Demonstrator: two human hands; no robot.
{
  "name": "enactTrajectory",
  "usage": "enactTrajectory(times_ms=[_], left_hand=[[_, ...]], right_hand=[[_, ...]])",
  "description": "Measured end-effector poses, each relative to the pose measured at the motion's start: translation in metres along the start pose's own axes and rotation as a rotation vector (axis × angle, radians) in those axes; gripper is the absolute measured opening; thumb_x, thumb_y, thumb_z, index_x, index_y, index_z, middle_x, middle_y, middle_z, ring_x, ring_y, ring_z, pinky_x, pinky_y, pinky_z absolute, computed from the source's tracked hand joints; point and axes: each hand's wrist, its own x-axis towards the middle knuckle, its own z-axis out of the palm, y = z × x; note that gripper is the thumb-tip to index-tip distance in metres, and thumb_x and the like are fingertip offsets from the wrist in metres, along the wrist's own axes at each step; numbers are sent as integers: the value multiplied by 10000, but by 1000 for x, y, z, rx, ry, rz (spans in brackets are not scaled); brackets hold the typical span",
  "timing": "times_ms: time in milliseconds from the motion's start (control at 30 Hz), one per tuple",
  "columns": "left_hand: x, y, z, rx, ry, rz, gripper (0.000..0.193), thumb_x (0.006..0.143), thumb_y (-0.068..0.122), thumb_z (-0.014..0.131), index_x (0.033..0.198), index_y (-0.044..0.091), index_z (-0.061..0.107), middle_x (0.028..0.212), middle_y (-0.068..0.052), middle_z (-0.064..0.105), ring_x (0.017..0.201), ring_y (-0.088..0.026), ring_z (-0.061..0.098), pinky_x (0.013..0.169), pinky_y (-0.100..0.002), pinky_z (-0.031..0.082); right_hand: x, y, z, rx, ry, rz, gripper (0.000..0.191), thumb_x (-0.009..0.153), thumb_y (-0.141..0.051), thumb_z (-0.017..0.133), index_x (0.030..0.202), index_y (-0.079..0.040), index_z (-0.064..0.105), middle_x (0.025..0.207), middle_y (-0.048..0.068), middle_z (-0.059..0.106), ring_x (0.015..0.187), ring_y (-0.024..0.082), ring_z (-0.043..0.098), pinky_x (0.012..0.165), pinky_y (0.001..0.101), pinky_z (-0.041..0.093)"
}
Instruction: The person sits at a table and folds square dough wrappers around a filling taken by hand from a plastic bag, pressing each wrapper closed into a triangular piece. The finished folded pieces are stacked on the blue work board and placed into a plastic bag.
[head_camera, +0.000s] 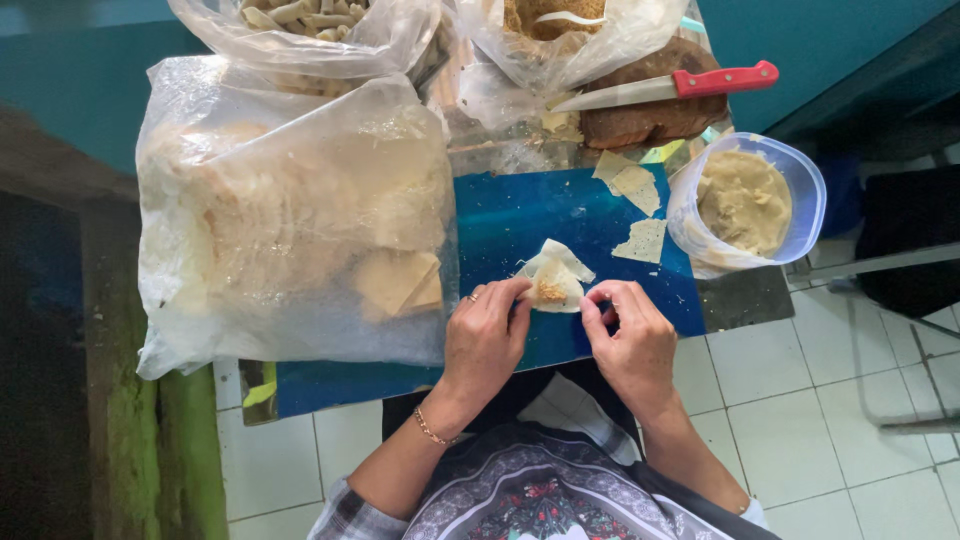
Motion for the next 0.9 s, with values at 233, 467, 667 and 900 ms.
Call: enactTrajectory(times_ms=[233,467,667,900], left_hand=[[5,5,0,-33,11,-59,161,889,63,717,1038,51,657,942,-93,704,859,-285,695,736,-411,531],[9,6,-1,-88,-46,41,113,909,60,712,1010,75,666,967,-82,707,886,-292,681,772,-408,545],[7,-2,-5,3,-156,118,222,875,36,703,1091,39,650,1025,-114,674,955,-305,658,814,-407,541],[9,-15,1,94,-252,227,221,816,-4,645,1031,34,613,1006,-114,655,948,-301,656,832,-394,552]], right_hand=[[2,2,8,240,38,73,135,910,-118,766,1008,-55,697,881,48,724,663,126,652,547,285,503],[2,-4,15,155,76,-218,122,920,-85,769,1030,-73,718,976,75,728,818,212,681,717,322,543],[1,-6,9,50,36,-321,316,866,-146,807,1144,-38,702,1017,78,736,856,263,681,748,367,546],[4,-7,5,-127,-7,-460,364,818,-165,817,1155,-65,726,1056,64,723,893,263,672,787,378,549]])
